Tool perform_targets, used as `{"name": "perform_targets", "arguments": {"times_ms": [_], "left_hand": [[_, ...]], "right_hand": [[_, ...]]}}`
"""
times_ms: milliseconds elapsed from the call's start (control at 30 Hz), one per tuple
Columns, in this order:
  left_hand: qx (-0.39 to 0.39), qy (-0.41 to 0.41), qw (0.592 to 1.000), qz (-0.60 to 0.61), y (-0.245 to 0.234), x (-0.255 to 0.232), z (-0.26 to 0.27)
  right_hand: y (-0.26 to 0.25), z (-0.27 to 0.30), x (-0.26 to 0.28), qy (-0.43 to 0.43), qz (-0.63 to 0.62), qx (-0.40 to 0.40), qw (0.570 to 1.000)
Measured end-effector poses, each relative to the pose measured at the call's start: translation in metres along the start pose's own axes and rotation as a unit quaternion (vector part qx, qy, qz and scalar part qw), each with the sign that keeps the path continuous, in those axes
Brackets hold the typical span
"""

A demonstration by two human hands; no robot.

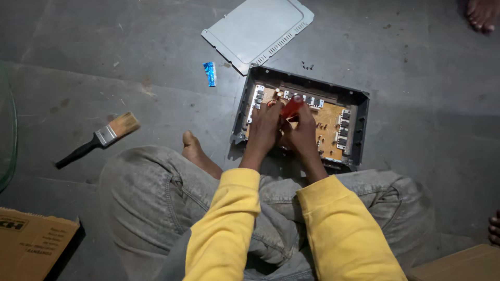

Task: The person walks through a cluttered room and sits on the floor to work on an electronic device. They use a screwdriver to remove screws from the casing and then from the internal circuit board.

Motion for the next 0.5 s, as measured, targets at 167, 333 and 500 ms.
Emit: {"name": "perform_targets", "arguments": {"times_ms": [167,333,500], "left_hand": [[0.040,-0.022,0.998,-0.044,0.006,0.000,-0.001],[0.008,-0.003,1.000,-0.029,0.000,-0.006,0.000],[0.008,0.017,0.999,-0.034,0.002,-0.009,0.002]], "right_hand": [[0.000,0.000,-0.021,0.099,-0.101,-0.010,0.990],[0.000,-0.003,-0.026,0.058,-0.192,-0.010,0.980],[-0.002,0.002,-0.038,0.125,-0.208,-0.043,0.969]]}}
Point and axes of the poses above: each hand's wrist, its own z-axis away from the middle knuckle, its own y-axis out of the palm, x = y × z, the point moved 6 cm from there along -z, towards the middle knuckle, and after that the axes turned 2 degrees about -x, right-handed, at the moved point
